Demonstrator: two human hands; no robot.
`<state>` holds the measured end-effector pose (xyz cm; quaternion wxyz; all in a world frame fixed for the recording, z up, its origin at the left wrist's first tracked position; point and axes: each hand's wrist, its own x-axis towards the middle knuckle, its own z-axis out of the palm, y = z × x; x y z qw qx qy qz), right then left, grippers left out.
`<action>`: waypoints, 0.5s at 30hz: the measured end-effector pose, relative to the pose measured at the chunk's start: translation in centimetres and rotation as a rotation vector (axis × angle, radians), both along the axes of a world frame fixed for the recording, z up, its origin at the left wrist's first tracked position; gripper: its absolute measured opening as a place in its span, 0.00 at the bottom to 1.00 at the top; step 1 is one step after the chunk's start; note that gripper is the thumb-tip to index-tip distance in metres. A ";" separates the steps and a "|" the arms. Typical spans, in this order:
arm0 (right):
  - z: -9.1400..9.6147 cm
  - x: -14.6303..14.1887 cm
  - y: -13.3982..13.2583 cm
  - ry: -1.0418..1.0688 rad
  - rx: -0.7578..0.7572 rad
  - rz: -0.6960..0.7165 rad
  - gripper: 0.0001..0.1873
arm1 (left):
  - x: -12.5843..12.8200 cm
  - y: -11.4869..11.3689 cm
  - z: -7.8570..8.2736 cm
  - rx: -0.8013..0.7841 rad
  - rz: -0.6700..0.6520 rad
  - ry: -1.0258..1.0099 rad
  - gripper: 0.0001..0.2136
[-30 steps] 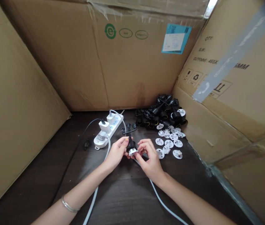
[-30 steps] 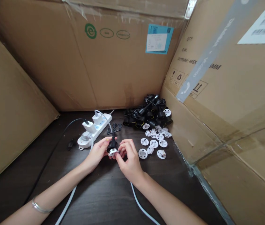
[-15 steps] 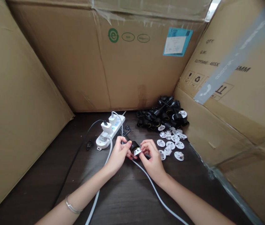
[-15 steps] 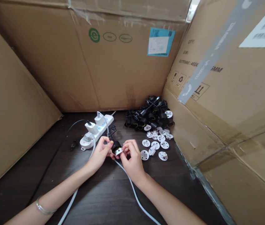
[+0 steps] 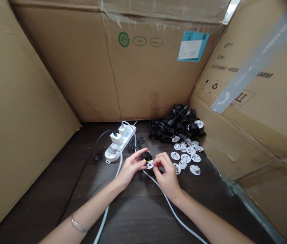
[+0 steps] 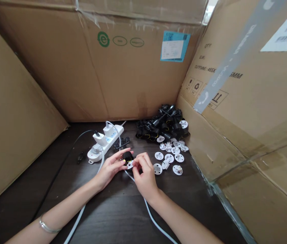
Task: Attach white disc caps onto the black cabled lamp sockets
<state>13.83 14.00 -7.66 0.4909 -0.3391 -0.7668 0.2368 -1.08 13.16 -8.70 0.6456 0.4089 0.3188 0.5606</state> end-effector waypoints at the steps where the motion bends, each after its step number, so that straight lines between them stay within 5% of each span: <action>1: 0.0 0.0 -0.1 -0.007 0.015 0.014 0.11 | 0.0 0.0 -0.1 -0.014 0.006 -0.006 0.24; 15: -0.5 0.3 -0.8 -0.189 0.143 0.182 0.09 | 0.0 0.1 0.2 -0.062 0.031 -0.217 0.15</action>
